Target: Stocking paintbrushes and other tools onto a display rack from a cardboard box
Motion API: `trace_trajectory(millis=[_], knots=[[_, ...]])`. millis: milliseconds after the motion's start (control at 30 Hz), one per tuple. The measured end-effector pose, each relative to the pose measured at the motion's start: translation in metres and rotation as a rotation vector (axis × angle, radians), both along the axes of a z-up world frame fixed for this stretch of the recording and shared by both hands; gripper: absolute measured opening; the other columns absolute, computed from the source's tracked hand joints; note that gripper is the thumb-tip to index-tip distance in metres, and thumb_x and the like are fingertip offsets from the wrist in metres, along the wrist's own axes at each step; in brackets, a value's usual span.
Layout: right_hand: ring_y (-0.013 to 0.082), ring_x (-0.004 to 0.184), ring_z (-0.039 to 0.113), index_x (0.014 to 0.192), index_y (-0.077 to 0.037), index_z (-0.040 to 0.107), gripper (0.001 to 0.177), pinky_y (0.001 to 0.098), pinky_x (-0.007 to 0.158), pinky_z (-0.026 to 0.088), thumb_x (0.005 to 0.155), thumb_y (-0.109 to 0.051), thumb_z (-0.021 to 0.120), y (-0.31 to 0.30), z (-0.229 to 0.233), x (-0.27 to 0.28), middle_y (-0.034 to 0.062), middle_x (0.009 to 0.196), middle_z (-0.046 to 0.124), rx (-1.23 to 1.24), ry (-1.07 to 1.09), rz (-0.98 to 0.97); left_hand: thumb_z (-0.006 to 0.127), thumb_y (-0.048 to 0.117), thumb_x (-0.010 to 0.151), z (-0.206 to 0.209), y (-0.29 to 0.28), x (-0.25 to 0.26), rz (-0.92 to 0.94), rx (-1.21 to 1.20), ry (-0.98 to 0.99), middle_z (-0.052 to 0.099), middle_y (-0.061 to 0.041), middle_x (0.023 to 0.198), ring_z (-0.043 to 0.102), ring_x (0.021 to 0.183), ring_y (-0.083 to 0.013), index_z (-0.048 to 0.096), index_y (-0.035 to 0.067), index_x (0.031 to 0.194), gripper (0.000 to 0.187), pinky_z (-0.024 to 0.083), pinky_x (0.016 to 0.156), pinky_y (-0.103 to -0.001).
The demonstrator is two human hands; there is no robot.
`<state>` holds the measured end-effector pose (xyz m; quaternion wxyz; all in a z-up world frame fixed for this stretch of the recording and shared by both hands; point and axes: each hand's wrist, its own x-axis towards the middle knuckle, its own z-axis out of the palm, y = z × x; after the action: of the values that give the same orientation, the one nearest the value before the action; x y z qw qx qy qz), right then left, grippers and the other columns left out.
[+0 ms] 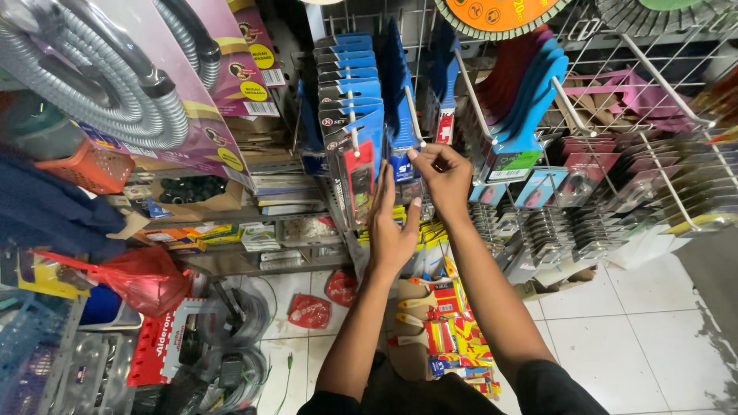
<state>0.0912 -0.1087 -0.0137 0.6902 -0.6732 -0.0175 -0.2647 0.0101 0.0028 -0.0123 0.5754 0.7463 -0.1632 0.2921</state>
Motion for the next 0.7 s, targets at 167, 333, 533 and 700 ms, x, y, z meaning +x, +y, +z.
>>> trace_trajectory(millis=[167,333,533,700], knots=[[0.0065,0.073,0.064,0.095,-0.006,0.079,0.022,0.0248,0.068,0.055,0.081,-0.015,0.093,0.004,0.002,0.001,0.0049,0.076,0.074,-0.007,-0.014,-0.015,0.067,0.003,0.093,0.001,0.000,-0.004,-0.006,0.019,0.001,0.036,-0.034,0.157,0.036,0.143,-0.0528,0.036,-0.006,0.153,0.068,0.032,0.116,-0.061],[0.0085,0.071,0.064,0.090,-0.009,0.079,0.022,0.0252,0.066,0.055,0.078,-0.015,0.096,0.005,0.003,-0.001,0.0031,0.071,0.070,-0.093,-0.043,-0.076,0.067,0.005,0.094,-0.005,-0.003,-0.007,-0.019,0.032,0.011,0.033,-0.034,0.158,0.035,0.143,-0.0512,0.035,-0.009,0.153,0.069,0.033,0.115,-0.062],[0.0138,0.077,0.065,0.101,-0.011,0.079,0.031,0.0314,0.070,0.057,0.077,-0.017,0.096,0.003,0.003,-0.009,0.0068,0.079,0.070,-0.152,-0.052,-0.112,0.065,0.001,0.094,-0.001,-0.005,-0.014,-0.046,0.031,0.039,0.030,-0.033,0.159,0.033,0.143,-0.0522,0.032,-0.009,0.154,0.069,0.036,0.113,-0.063],[0.0175,0.081,0.066,0.109,-0.010,0.077,0.036,0.0330,0.074,0.058,0.078,-0.018,0.095,0.000,0.009,-0.020,0.0101,0.085,0.071,-0.157,-0.055,-0.112,0.066,0.003,0.094,-0.002,-0.006,-0.021,-0.048,0.029,0.053,0.031,-0.034,0.159,0.034,0.143,-0.0529,0.033,-0.008,0.154,0.069,0.036,0.113,-0.063]])
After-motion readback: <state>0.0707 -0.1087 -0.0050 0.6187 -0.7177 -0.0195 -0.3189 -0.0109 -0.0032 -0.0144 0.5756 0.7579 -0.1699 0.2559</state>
